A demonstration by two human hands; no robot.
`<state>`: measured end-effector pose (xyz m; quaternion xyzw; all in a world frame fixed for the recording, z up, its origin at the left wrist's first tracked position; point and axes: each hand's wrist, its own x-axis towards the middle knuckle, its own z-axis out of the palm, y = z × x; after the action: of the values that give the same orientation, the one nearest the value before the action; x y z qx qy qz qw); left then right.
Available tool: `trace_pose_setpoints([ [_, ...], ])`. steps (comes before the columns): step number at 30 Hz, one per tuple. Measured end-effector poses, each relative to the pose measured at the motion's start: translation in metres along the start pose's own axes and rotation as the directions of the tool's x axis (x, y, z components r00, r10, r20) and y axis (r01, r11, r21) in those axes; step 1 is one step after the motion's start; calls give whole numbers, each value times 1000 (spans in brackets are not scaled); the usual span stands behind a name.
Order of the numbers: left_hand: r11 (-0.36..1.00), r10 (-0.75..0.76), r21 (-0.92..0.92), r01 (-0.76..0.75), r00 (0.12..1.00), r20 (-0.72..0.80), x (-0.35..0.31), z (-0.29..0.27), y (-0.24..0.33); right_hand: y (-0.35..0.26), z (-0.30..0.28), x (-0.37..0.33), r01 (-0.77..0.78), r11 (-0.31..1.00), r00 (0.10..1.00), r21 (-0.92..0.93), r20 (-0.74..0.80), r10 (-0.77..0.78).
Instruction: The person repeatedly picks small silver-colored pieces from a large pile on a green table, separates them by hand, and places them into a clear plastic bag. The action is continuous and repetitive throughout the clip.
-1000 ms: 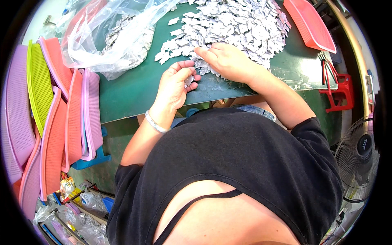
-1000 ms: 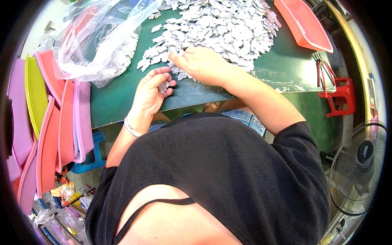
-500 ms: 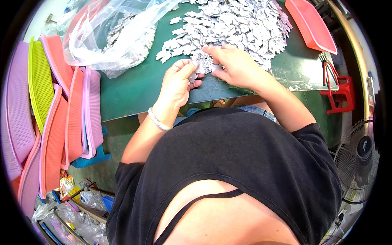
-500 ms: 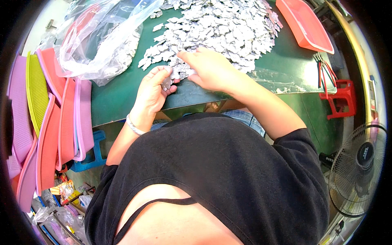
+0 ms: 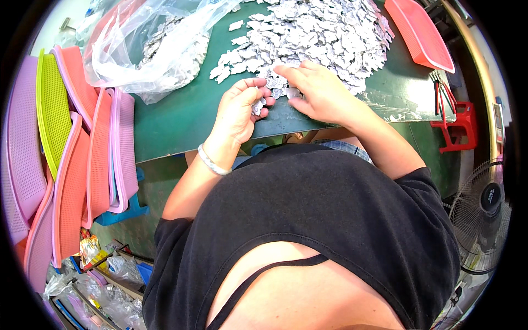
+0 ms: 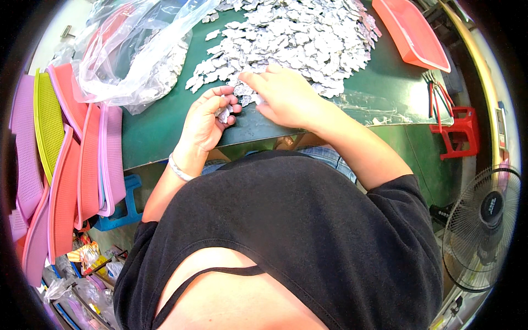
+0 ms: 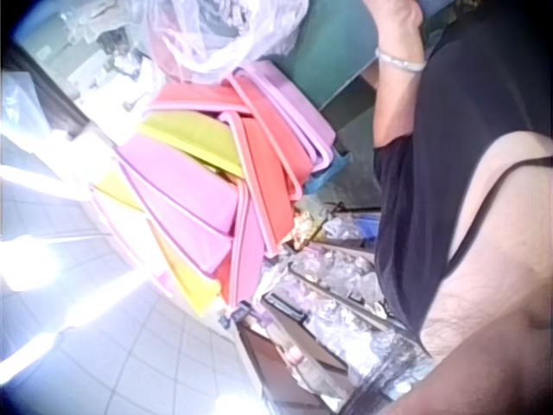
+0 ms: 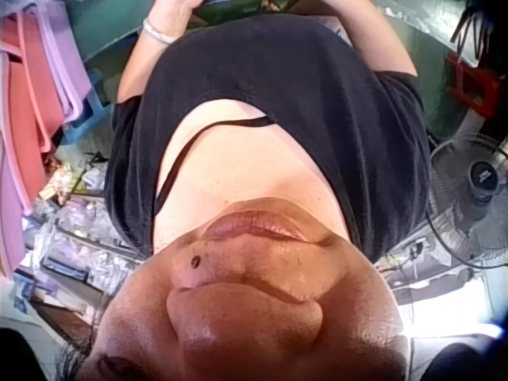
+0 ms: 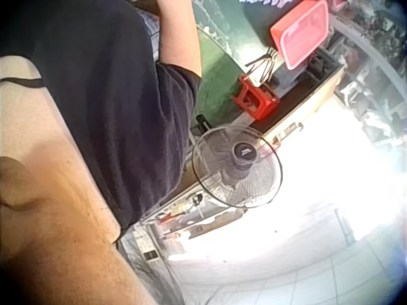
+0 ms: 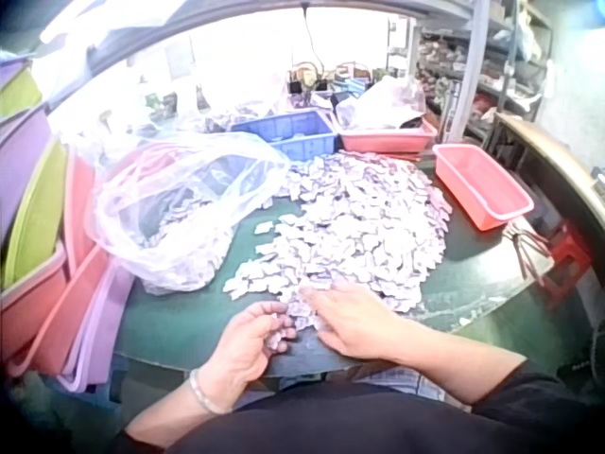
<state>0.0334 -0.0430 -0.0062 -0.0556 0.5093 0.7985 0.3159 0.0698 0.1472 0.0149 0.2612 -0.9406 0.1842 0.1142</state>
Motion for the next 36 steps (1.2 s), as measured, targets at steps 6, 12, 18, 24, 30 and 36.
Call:
trace_pose_setpoints([
  [6, 998, -20, 54, 20, 1000, 6, 0, 2, 0, 4, 9, -1, -112, 981, 989, 161, -74, 125],
  [12, 993, -6, 121, -1, 998, 55, 0, 4, -5, -11, 3, 6, -294, 731, 942, 615, 57, 330],
  [18, 998, -11, 60, 10, 1000, 16, -4, 1, 1, 4, 17, 10, -13, 987, 997, 157, -76, 25],
  [24, 999, -13, 40, 11, 999, 42, -6, -1, 2, 0, 14, 13, -38, 994, 999, 99, -7, 38],
  [30, 1000, -18, 25, 16, 998, 52, -4, -4, 0, 6, 21, 12, -101, 974, 992, 205, -57, 115],
  [36, 1000, 7, 14, -8, 999, 50, -5, -4, -1, 3, 16, 12, -266, 789, 946, 554, -10, 325],
])
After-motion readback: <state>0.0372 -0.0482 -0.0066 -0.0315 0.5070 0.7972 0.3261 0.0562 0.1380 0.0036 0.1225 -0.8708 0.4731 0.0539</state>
